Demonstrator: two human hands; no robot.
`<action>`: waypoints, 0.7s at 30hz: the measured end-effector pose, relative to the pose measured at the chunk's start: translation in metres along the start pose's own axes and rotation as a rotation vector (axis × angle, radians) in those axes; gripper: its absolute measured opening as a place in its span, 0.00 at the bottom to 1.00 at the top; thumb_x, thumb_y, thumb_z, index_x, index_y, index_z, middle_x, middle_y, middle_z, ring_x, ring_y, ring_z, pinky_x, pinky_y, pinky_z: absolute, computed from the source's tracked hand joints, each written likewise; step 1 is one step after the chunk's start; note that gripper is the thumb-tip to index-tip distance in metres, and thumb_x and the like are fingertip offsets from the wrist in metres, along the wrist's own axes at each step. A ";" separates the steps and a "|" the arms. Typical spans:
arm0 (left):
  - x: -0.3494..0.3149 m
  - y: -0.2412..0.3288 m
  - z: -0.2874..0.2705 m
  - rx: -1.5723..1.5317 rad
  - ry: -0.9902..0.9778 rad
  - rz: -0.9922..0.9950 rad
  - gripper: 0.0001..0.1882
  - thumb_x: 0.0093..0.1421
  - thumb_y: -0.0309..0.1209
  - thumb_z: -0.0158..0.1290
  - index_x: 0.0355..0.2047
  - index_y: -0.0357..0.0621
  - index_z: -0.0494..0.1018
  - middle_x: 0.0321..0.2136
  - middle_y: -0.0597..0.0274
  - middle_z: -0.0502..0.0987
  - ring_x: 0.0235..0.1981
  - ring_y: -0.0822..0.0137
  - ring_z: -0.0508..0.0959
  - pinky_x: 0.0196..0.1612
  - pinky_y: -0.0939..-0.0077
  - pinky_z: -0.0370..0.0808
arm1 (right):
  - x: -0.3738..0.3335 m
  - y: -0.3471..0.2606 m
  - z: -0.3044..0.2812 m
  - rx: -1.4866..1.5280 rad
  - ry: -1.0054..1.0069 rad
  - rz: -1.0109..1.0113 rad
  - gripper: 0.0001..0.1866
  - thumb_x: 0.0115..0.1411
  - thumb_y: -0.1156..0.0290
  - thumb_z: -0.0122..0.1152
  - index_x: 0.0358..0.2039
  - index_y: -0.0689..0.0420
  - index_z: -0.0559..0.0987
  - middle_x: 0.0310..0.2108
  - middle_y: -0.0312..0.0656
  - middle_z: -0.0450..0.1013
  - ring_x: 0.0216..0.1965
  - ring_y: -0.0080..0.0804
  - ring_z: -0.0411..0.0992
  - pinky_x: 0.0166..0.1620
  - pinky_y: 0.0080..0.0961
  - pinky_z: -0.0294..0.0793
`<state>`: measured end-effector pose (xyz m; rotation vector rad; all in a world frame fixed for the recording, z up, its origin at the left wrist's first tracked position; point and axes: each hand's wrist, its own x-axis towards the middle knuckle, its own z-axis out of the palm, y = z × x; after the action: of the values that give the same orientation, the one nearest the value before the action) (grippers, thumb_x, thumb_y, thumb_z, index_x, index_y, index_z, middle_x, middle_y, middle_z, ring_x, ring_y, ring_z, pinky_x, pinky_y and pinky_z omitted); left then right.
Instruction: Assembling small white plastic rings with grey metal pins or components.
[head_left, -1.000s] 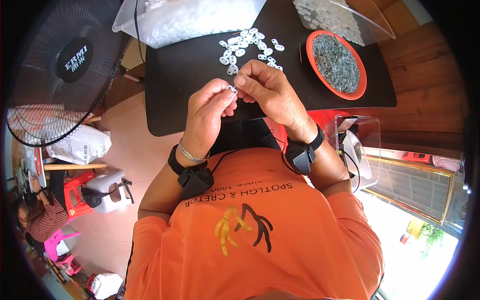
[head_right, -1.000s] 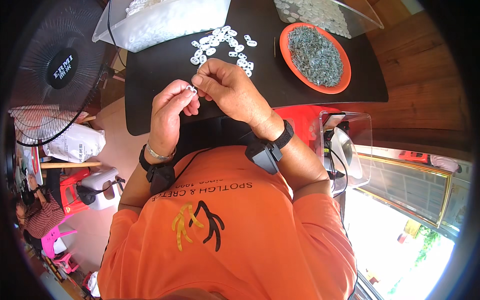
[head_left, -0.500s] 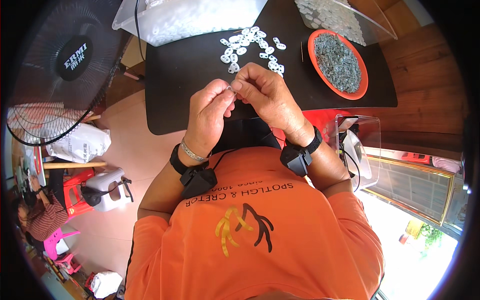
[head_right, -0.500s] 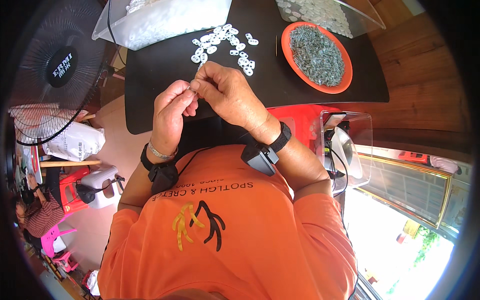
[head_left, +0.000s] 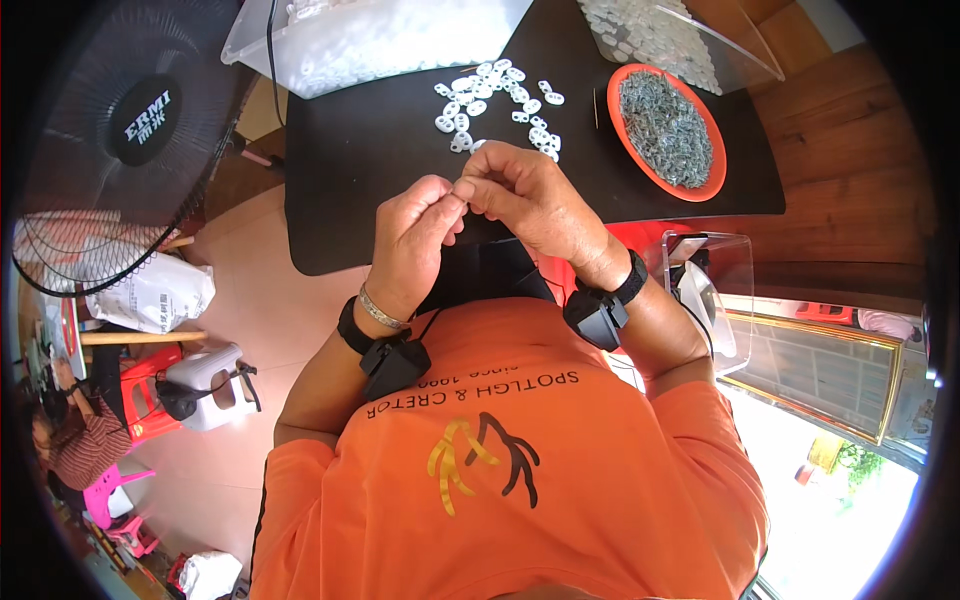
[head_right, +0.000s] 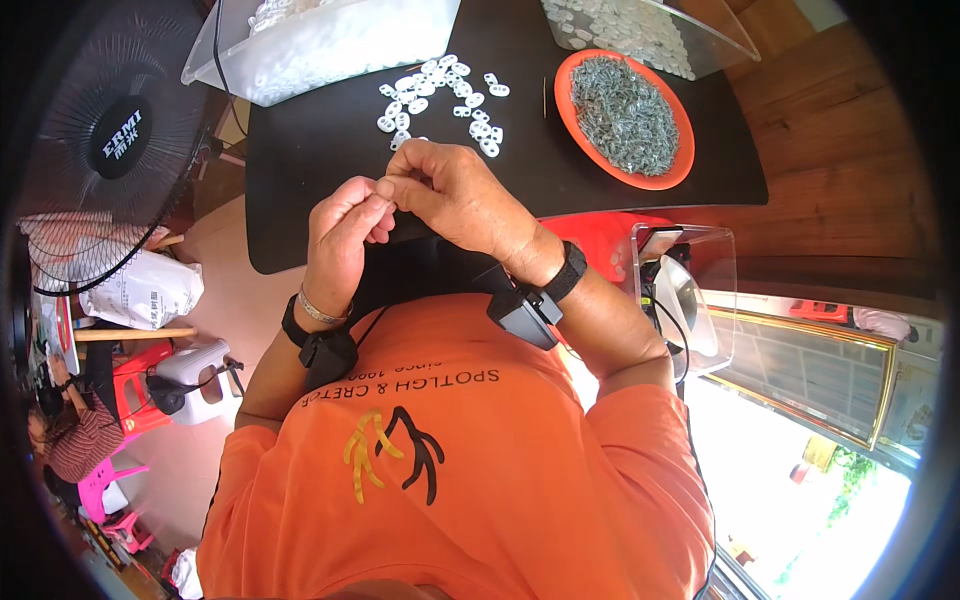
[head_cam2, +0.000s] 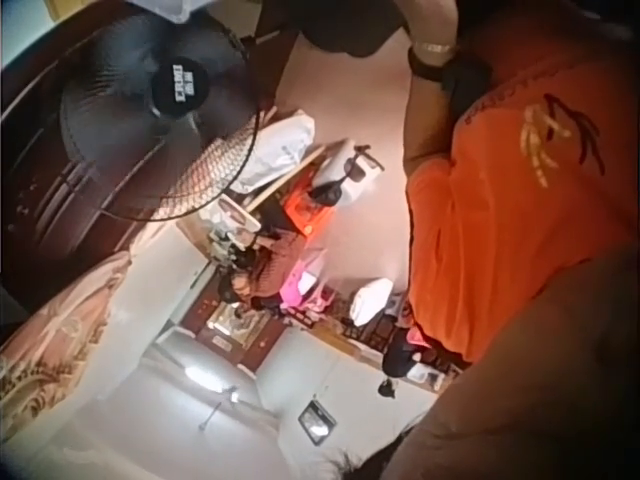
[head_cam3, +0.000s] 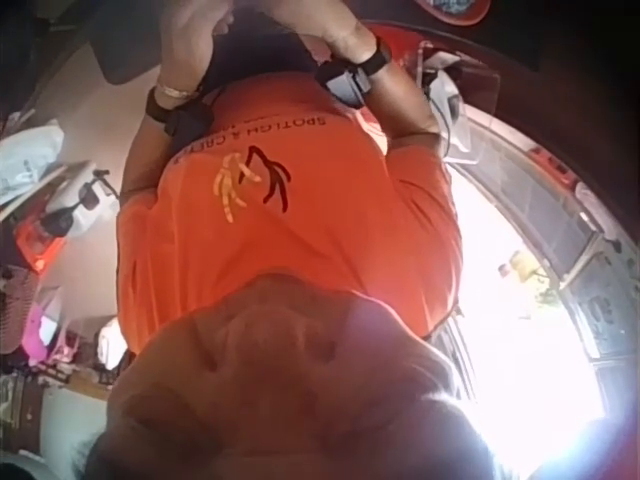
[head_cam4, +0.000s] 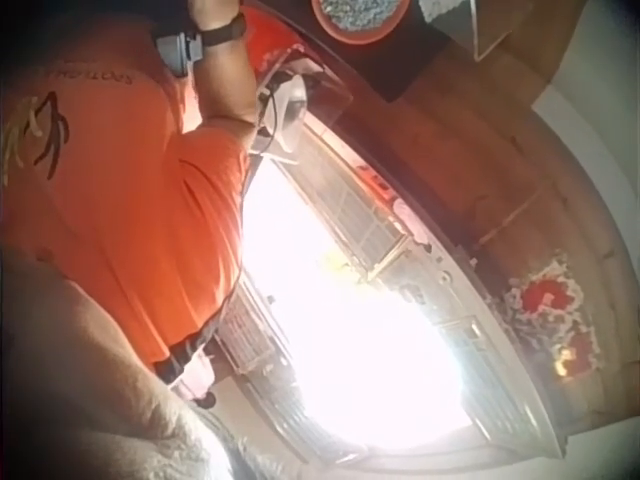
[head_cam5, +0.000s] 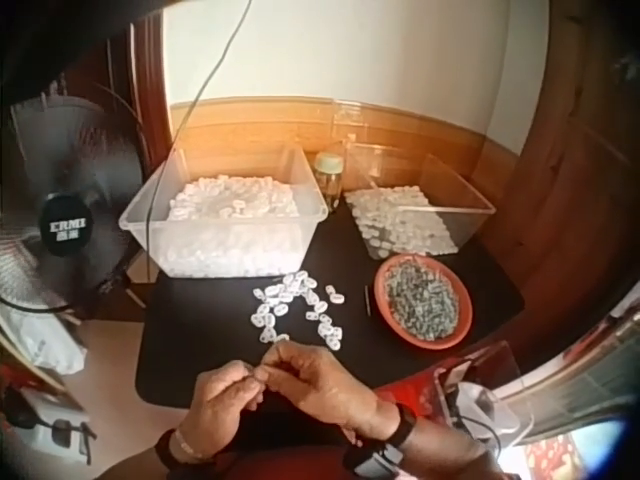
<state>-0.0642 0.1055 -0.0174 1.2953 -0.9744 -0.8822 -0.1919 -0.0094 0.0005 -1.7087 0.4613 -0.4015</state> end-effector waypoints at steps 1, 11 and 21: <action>0.000 0.003 -0.001 -0.021 0.030 -0.039 0.12 0.62 0.30 0.46 0.26 0.35 0.70 0.20 0.66 0.71 0.22 0.78 0.68 0.25 0.83 0.66 | 0.001 -0.004 -0.003 -0.007 0.000 -0.002 0.07 0.64 0.72 0.54 0.32 0.62 0.74 0.25 0.32 0.69 0.27 0.16 0.65 0.32 0.16 0.68; 0.005 0.004 -0.011 -0.286 0.065 -0.158 0.12 0.61 0.33 0.46 0.25 0.39 0.71 0.19 0.65 0.72 0.20 0.77 0.69 0.25 0.84 0.65 | 0.045 -0.003 -0.056 -0.743 0.276 -0.165 0.08 0.57 0.70 0.60 0.36 0.59 0.80 0.28 0.40 0.75 0.28 0.26 0.72 0.34 0.22 0.71; 0.004 -0.002 -0.015 -0.285 0.053 -0.147 0.12 0.61 0.33 0.46 0.25 0.39 0.71 0.19 0.66 0.72 0.20 0.77 0.69 0.25 0.84 0.64 | 0.075 0.014 -0.047 -1.064 0.123 -0.222 0.08 0.53 0.68 0.61 0.33 0.56 0.79 0.31 0.43 0.75 0.34 0.42 0.75 0.39 0.32 0.73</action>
<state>-0.0490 0.1067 -0.0197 1.1491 -0.6896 -1.0527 -0.1521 -0.0899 -0.0044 -2.7923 0.6339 -0.4561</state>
